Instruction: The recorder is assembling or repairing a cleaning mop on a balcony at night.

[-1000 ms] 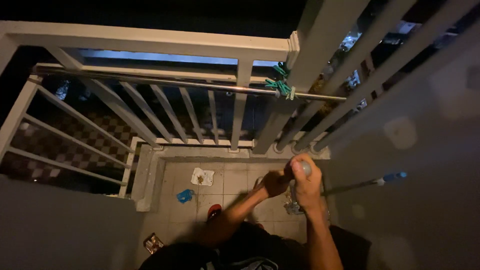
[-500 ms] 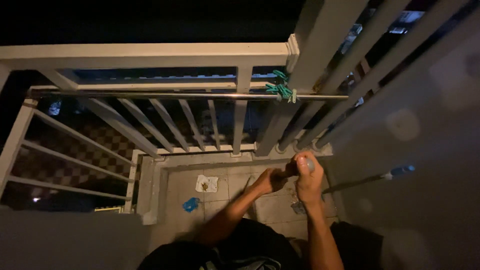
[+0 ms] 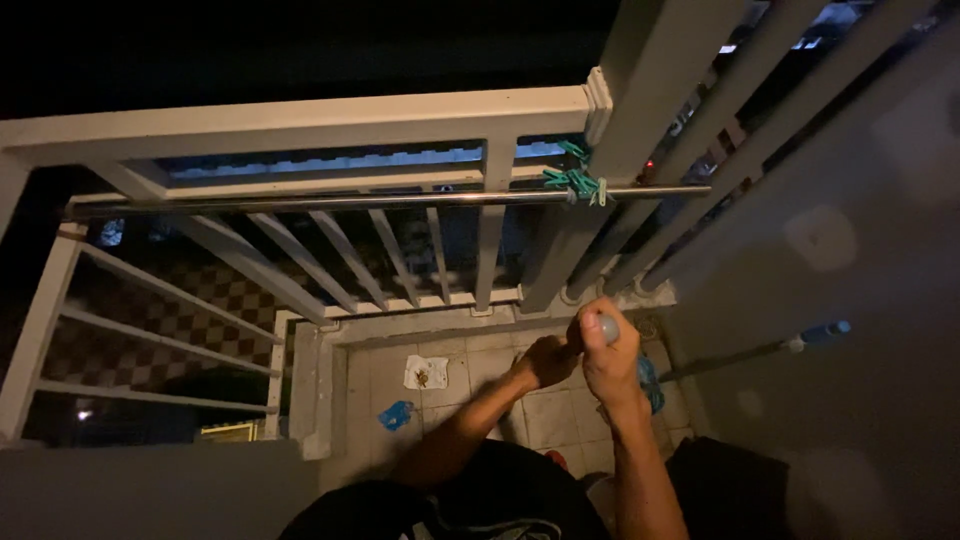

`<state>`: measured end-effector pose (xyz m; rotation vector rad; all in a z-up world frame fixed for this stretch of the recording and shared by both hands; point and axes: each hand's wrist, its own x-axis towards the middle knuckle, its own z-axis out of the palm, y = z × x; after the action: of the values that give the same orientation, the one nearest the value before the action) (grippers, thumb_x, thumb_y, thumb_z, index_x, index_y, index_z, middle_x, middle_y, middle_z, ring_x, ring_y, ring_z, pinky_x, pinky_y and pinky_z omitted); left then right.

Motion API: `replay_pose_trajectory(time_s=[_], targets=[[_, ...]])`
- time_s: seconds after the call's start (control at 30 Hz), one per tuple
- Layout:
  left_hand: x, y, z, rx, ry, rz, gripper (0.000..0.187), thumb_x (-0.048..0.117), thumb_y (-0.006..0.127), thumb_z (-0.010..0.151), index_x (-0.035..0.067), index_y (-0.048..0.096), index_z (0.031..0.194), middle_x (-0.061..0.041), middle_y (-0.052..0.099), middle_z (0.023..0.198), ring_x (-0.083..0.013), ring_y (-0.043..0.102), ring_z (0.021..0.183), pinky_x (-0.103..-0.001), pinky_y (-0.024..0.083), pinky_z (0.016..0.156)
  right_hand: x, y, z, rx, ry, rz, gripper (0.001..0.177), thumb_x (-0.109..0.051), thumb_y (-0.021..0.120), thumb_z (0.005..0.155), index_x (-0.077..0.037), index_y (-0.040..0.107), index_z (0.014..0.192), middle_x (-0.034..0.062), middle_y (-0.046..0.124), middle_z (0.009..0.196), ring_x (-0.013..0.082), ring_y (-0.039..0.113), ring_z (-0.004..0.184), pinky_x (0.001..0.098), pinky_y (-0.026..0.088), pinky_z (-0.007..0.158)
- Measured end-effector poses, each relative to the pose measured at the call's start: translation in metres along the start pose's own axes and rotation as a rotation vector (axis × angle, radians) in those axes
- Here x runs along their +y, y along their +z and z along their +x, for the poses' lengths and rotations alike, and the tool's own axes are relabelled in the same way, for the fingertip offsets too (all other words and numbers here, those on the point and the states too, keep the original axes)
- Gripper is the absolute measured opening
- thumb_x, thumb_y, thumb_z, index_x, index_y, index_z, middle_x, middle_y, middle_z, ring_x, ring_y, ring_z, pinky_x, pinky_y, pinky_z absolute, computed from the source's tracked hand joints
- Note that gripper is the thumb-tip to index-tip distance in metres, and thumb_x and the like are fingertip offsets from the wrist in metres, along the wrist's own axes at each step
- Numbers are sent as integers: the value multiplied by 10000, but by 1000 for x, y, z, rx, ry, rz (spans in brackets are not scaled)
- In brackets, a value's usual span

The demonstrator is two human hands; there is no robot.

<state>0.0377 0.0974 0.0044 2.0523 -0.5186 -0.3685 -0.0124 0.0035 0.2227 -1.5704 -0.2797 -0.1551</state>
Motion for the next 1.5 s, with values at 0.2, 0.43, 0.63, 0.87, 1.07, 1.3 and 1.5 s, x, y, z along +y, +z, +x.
replay_pose_trajectory(time_s=[0.2, 0.43, 0.63, 0.87, 1.07, 1.3, 1.5], targets=[[3, 8, 1, -11, -80, 12, 448, 391, 369, 1067, 36, 622, 964, -242, 693, 799, -429, 664, 689, -483, 504, 638, 0, -7, -2, -40, 46, -26, 385, -388, 564, 1041, -34, 600, 893, 27, 600, 758, 100, 536, 672, 272, 450, 610], [-17, 50, 10, 248, 111, -100, 324, 304, 486, 974, 26, 643, 918, -225, 712, 834, -405, 705, 767, -468, 552, 684, 3, -23, -4, -92, -4, -93, 397, -393, 557, 1050, -31, 590, 891, 20, 592, 756, 92, 524, 676, 261, 451, 609], [31, 37, 5, 258, -84, -239, 466, 412, 456, 1028, 3, 664, 945, -245, 698, 810, -429, 671, 739, -479, 516, 672, 3, -37, -1, -128, 31, -104, 388, -388, 585, 1033, -26, 612, 896, 23, 605, 764, 96, 540, 685, 268, 452, 620], [7, 75, 31, 156, -215, -76, 460, 445, 555, 953, -5, 645, 911, -243, 706, 740, -387, 715, 657, -458, 550, 590, 10, -56, 1, -245, 52, -98, 382, -399, 603, 1026, -40, 594, 897, 4, 580, 754, 84, 517, 684, 261, 438, 606], [8, 92, 44, 224, -22, 7, 381, 383, 568, 957, 16, 650, 1019, -219, 716, 801, -398, 699, 726, -475, 536, 610, 14, -73, 2, -249, 23, -107, 381, -406, 606, 1024, -40, 606, 915, -6, 592, 773, 83, 524, 711, 256, 446, 631], [-22, 122, 63, 224, 23, 122, 339, 342, 549, 966, 27, 630, 1065, -206, 728, 876, -397, 712, 770, -460, 555, 662, 5, -87, 4, -262, -17, -140, 412, -441, 585, 1036, -45, 600, 922, -8, 569, 776, 82, 512, 718, 258, 439, 639], [-8, 120, 59, 268, -27, -36, 321, 278, 595, 954, 21, 592, 1147, -232, 720, 926, -426, 701, 846, -481, 549, 697, 2, -87, 1, -223, 63, -221, 407, -437, 603, 994, -46, 619, 883, -10, 565, 696, 87, 506, 641, 275, 424, 562]])
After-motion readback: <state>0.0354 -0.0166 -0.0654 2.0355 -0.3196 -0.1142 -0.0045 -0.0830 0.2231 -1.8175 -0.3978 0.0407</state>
